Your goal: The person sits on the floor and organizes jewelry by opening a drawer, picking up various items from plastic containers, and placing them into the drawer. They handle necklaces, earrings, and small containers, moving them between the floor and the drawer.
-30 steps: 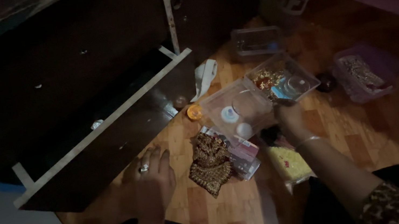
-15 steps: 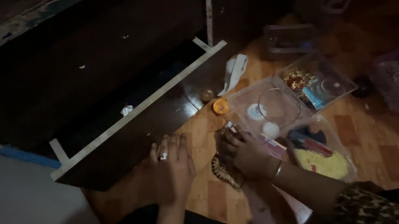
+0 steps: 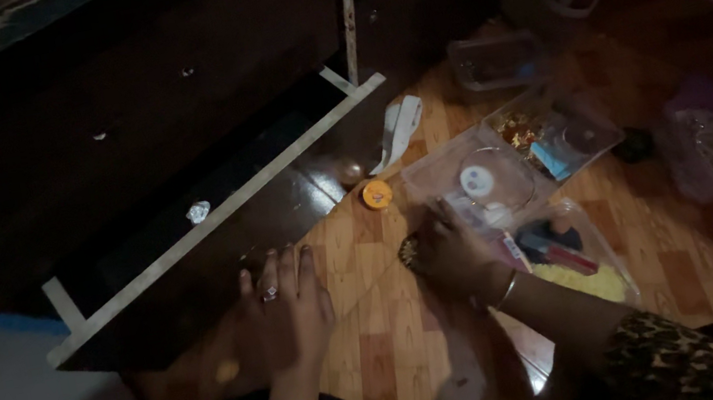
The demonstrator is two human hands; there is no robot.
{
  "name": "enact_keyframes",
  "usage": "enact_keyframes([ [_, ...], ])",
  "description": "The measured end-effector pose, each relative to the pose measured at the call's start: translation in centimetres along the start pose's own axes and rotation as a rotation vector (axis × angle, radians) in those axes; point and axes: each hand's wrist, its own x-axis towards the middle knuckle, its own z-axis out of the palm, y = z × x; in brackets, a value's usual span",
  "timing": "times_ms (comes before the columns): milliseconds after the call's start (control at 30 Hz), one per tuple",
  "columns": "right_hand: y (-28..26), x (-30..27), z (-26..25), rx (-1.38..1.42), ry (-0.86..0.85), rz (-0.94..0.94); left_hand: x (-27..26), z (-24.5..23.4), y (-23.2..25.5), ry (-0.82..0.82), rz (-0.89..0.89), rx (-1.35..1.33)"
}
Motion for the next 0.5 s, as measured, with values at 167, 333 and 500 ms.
enact_keyframes([
  [167,4.2,-2.3,-0.6,0.086,-0.202,0.074,0.0,-0.4,0.2,0.011,0.018,0.06],
  [333,5.7,-3.9,-1.0,0.193,0.028,0.246,0.2,-0.5,0.3,0.0,0.035,-0.027],
  [500,4.6,0.1,-0.1,0.044,0.033,0.069,0.4,-0.2,0.3,0.012,0.051,-0.033],
])
